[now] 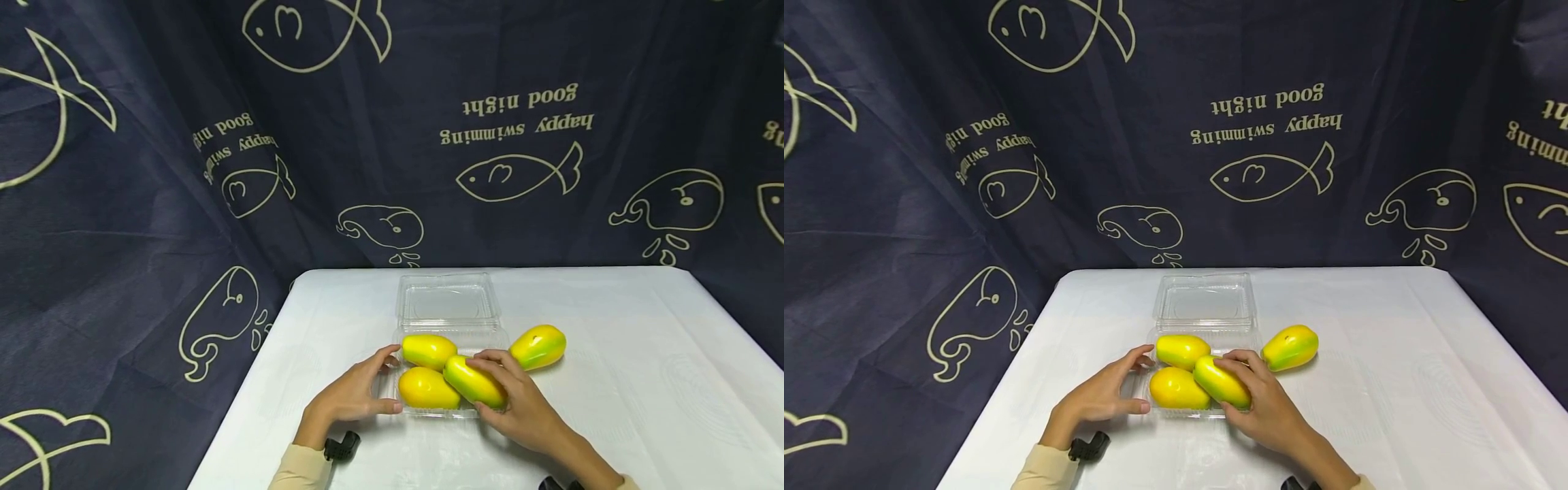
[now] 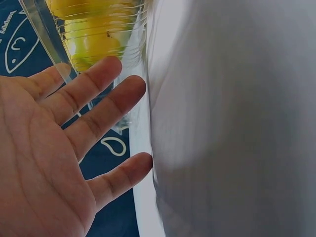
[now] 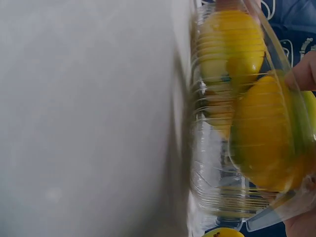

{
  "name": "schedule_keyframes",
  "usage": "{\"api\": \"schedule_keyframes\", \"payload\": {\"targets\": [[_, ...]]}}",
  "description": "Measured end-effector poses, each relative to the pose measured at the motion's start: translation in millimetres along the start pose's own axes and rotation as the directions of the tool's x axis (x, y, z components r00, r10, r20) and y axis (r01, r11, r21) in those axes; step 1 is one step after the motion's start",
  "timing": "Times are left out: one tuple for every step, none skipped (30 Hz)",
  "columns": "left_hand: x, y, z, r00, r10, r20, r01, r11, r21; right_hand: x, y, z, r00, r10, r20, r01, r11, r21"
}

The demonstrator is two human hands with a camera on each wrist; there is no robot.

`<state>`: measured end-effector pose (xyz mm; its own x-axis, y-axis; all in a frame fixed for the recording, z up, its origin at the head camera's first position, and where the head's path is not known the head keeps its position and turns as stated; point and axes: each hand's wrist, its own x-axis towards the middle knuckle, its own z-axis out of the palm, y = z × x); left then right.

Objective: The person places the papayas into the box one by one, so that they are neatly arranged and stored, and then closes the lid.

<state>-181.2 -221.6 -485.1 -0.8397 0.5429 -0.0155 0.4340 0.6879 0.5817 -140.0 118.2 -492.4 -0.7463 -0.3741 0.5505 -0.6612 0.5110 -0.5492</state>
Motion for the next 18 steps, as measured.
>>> {"api": "schedule_keyframes", "payload": {"targets": [[-0.1, 0.1, 0.0, 1.000, 0.000, 0.000, 0.000, 1.000, 0.000, -0.3, 0.3, 0.8, 1.000, -0.003, -0.004, 0.003, 1.000, -0.007], [-0.3, 0.3, -0.1, 1.000, 0.000, 0.000, 0.000, 1.000, -0.002, -0.6, 0.5, 1.4, 1.000, -0.006, -0.010, 0.006, 1.000, -0.012], [-0.5, 0.5, -0.2, 1.000, 0.000, -0.001, 0.000, 1.000, -0.003, -0.8, 0.6, 2.0, 1.000, -0.008, -0.015, 0.008, 1.000, -0.017], [-0.5, 0.7, -0.5, 1.000, 0.003, -0.002, -0.003, 1.000, -0.002, -0.8, 0.7, 2.5, 1.000, -0.013, -0.022, 0.012, 1.000, -0.025], [-0.6, 1.0, -0.8, 1.000, 0.004, -0.003, -0.004, 1.000, -0.003, -0.7, 0.8, 2.9, 0.999, -0.017, -0.027, 0.016, 0.999, -0.032], [-0.5, 1.3, -1.1, 1.000, 0.007, -0.005, -0.007, 1.000, -0.004, -0.5, 0.9, 3.0, 0.999, -0.020, -0.032, 0.019, 0.999, -0.039], [-0.5, 1.5, -1.1, 1.000, 0.007, -0.006, -0.007, 1.000, -0.004, -0.4, 1.0, 3.1, 0.999, -0.018, -0.033, 0.016, 0.999, -0.051], [-0.4, 1.8, -1.2, 1.000, 0.009, -0.007, -0.009, 1.000, -0.005, -0.4, 1.4, 3.1, 0.999, -0.011, -0.032, 0.009, 0.998, -0.063], [-0.2, 1.8, -1.1, 1.000, 0.012, -0.008, -0.012, 1.000, -0.003, -0.4, 1.8, 3.1, 1.000, -0.005, -0.030, 0.003, 0.997, -0.078], [-0.1, 1.8, -1.0, 1.000, 0.012, -0.009, -0.012, 1.000, -0.002, -0.4, 2.2, 3.1, 1.000, 0.004, -0.026, -0.006, 0.996, -0.092], [0.1, 1.9, -0.9, 1.000, 0.012, -0.009, -0.012, 1.000, -0.003, -0.4, 2.6, 3.1, 1.000, 0.013, -0.021, -0.015, 0.994, -0.107], [0.2, 1.6, -0.7, 1.000, 0.013, -0.010, -0.013, 1.000, 0.000, -0.4, 3.3, 3.1, 1.000, 0.022, -0.015, -0.023, 0.993, -0.119], [0.1, 1.5, -0.5, 1.000, 0.012, -0.009, -0.012, 1.000, 0.001, -0.4, 4.0, 3.1, 1.000, 0.030, -0.009, -0.031, 0.991, -0.131], [0.2, 1.3, -0.5, 1.000, 0.013, -0.010, -0.013, 1.000, 0.001, -0.5, 4.6, 3.0, 0.999, 0.036, -0.002, -0.036, 0.990, -0.139], [0.2, 1.0, -0.5, 1.000, 0.013, -0.009, -0.013, 1.000, 0.001, -0.5, 5.2, 2.8, 0.999, 0.038, 0.003, -0.037, 0.989, -0.143], [0.2, 1.0, -0.5, 1.000, 0.011, -0.008, -0.011, 1.000, 0.001, -0.4, 5.7, 2.5, 0.999, 0.040, 0.008, -0.038, 0.988, -0.147], [0.3, 0.9, -0.5, 1.000, 0.012, -0.008, -0.012, 1.000, 0.001, -0.4, 6.3, 2.2, 0.999, 0.038, 0.012, -0.036, 0.988, -0.151], [0.4, 0.8, -0.6, 1.000, 0.015, -0.010, -0.015, 1.000, 0.001, -0.3, 6.7, 1.9, 0.999, 0.036, 0.016, -0.033, 0.988, -0.154]]}}
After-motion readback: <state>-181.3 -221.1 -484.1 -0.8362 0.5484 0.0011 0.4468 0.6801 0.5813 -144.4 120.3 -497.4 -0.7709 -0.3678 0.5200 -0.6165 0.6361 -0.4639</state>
